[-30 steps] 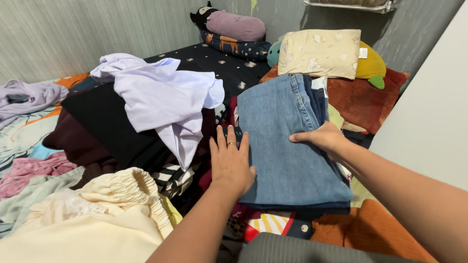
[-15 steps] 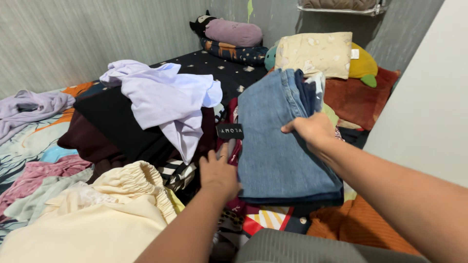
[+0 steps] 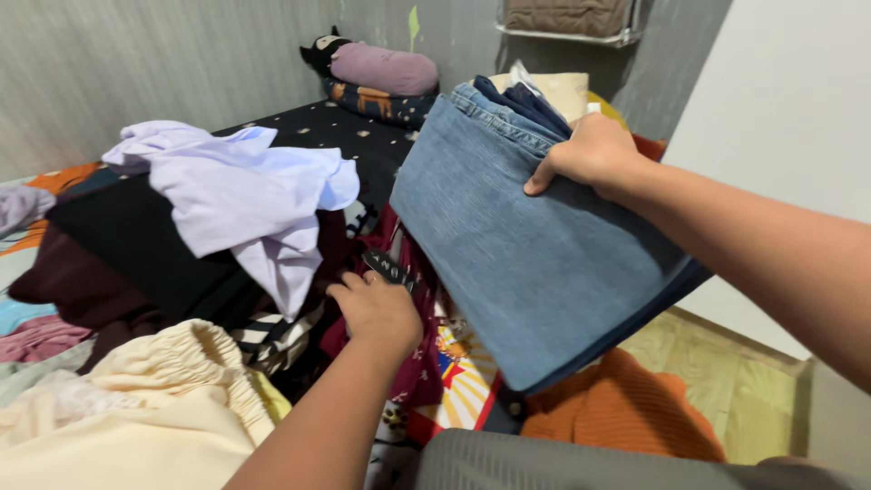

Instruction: The person removes a cardboard box and a pair of black shoes from a wardrobe, wipes the shoes with a cloth, and places them back. The person then wipes the wardrobe shelf and proceeds to fold and stack several garments, including jeans and shirts, onto the shelf.

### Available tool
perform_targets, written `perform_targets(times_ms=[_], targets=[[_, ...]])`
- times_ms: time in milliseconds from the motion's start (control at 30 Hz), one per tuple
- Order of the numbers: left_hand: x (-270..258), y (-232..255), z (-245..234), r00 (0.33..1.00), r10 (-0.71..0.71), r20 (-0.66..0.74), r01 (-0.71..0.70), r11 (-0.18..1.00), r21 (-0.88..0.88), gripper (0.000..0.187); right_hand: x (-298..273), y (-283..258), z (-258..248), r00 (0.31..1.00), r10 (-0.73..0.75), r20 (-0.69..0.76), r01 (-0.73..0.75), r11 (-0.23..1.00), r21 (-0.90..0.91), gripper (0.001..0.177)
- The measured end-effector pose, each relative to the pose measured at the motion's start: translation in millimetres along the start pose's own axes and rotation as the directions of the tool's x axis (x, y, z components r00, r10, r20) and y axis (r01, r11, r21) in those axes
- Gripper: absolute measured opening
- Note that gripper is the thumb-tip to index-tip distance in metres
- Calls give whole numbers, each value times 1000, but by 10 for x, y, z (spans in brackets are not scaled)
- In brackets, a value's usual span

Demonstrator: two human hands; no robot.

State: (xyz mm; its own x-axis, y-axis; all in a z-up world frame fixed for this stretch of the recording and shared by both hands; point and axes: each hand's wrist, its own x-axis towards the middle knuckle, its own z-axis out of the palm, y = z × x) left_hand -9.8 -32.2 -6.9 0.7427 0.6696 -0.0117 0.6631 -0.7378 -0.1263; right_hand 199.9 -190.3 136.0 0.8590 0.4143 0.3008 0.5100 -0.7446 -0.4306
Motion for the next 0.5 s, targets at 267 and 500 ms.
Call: perform_targets(times_ms=[267, 500], targets=[[-77, 573, -504, 808, 17, -589, -182, 958, -221, 74, -268, 395, -322, 944, -328, -24, 293, 873, -389, 74], [-161, 1030, -1264, 817, 19, -576, -262, 903, -341, 87, -145, 622, -719, 856, -517, -12, 475, 796, -375, 46]])
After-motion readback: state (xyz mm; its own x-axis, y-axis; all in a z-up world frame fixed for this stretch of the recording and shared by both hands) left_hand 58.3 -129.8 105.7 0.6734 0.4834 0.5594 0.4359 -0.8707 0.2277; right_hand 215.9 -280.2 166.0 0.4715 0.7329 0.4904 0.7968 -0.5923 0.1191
